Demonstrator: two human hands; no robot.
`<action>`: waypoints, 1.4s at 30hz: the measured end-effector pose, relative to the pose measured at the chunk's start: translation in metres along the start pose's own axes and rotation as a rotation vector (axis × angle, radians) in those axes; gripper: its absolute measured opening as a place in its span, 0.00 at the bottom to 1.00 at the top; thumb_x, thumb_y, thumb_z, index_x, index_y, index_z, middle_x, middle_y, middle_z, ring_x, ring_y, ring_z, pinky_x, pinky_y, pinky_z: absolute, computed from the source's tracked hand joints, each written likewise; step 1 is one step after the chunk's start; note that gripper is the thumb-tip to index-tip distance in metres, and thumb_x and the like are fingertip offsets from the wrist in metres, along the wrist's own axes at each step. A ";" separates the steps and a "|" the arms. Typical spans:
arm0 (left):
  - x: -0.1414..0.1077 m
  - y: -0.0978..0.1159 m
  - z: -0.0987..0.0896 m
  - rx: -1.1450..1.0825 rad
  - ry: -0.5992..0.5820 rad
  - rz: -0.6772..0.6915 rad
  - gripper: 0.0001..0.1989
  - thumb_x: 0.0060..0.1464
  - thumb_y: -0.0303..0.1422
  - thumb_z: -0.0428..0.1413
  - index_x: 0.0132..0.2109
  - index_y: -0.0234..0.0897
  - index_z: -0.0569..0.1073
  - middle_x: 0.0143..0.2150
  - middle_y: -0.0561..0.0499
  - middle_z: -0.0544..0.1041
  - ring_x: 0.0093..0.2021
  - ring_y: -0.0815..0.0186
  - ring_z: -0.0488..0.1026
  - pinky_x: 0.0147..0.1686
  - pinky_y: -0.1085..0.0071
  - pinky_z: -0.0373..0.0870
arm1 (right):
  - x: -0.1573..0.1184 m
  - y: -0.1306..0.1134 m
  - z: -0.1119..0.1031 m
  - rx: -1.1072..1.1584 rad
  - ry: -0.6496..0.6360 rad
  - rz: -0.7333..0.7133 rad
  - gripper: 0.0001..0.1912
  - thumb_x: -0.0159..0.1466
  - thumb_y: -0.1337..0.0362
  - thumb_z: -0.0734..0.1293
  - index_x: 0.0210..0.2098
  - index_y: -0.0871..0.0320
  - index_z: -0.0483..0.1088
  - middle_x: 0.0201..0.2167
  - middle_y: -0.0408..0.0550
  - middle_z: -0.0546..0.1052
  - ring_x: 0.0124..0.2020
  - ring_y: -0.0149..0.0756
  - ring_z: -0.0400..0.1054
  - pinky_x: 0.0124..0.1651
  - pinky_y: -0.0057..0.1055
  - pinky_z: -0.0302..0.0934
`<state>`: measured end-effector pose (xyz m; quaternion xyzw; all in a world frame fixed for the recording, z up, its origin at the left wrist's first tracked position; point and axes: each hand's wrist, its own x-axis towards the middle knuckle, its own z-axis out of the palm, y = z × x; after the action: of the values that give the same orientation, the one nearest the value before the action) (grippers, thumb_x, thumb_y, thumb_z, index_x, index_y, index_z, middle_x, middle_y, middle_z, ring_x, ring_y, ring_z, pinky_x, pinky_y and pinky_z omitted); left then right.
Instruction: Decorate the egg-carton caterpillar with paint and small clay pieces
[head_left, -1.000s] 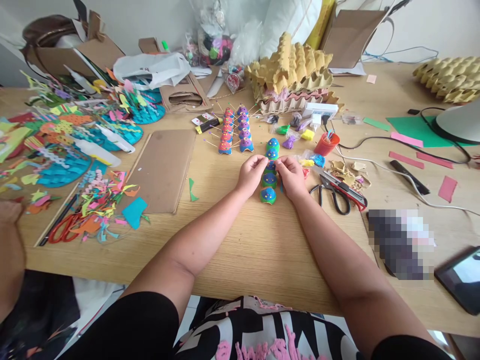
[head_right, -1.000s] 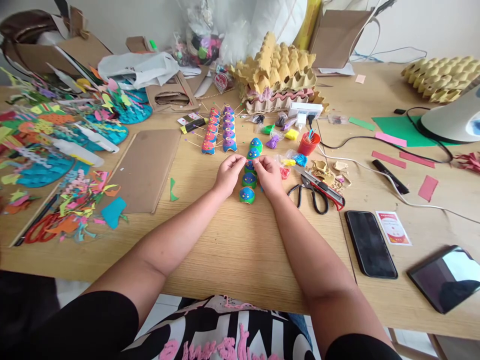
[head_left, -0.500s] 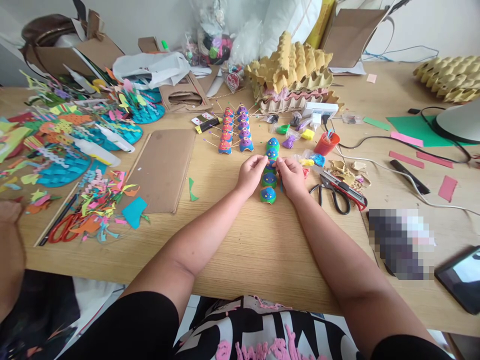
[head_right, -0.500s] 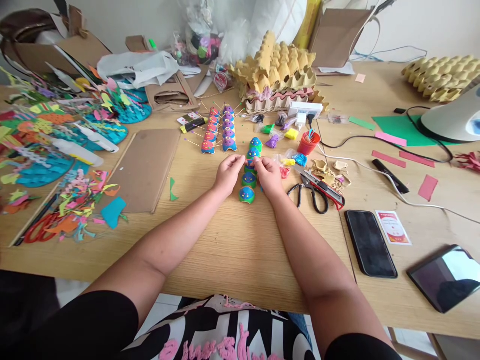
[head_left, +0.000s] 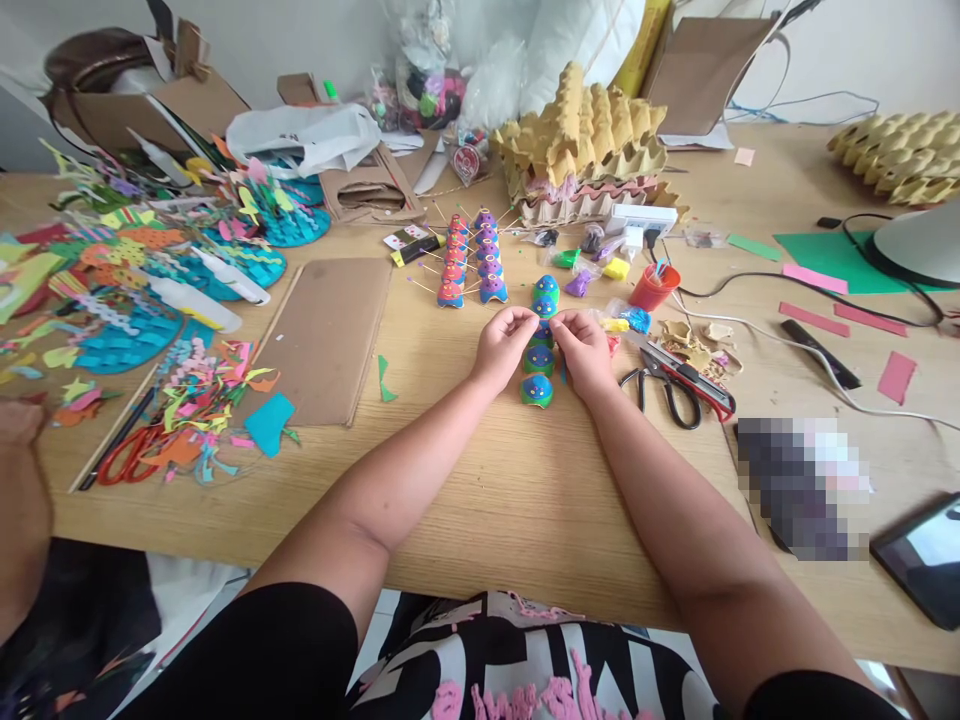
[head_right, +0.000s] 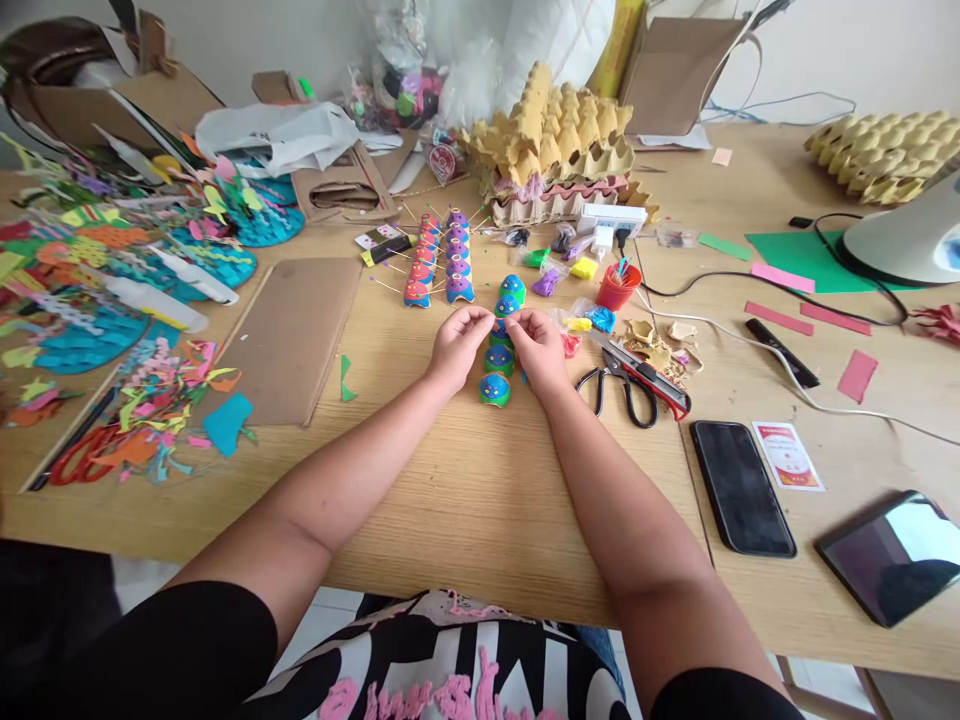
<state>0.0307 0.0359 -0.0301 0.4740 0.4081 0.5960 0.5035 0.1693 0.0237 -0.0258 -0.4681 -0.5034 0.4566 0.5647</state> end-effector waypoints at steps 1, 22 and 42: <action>0.000 -0.001 0.000 -0.020 -0.007 0.002 0.05 0.58 0.32 0.65 0.38 0.37 0.76 0.35 0.53 0.79 0.38 0.70 0.76 0.45 0.74 0.72 | 0.000 0.000 0.000 0.007 0.001 -0.003 0.24 0.57 0.40 0.75 0.35 0.53 0.71 0.28 0.40 0.70 0.26 0.29 0.58 0.27 0.28 0.52; 0.001 -0.005 0.000 -0.009 -0.005 -0.013 0.08 0.54 0.34 0.68 0.39 0.37 0.80 0.39 0.51 0.83 0.41 0.67 0.78 0.49 0.70 0.74 | 0.001 0.000 0.000 -0.024 -0.006 -0.024 0.23 0.58 0.40 0.74 0.36 0.52 0.72 0.29 0.41 0.71 0.31 0.33 0.63 0.32 0.30 0.58; 0.002 -0.002 0.000 -0.098 -0.007 -0.028 0.08 0.52 0.33 0.68 0.39 0.38 0.80 0.38 0.51 0.83 0.42 0.67 0.79 0.50 0.69 0.74 | 0.000 -0.001 -0.001 0.035 -0.083 -0.014 0.22 0.59 0.43 0.75 0.38 0.57 0.79 0.35 0.45 0.81 0.35 0.31 0.69 0.40 0.30 0.65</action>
<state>0.0308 0.0378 -0.0319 0.4452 0.3830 0.6066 0.5359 0.1702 0.0239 -0.0250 -0.4352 -0.5215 0.4803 0.5549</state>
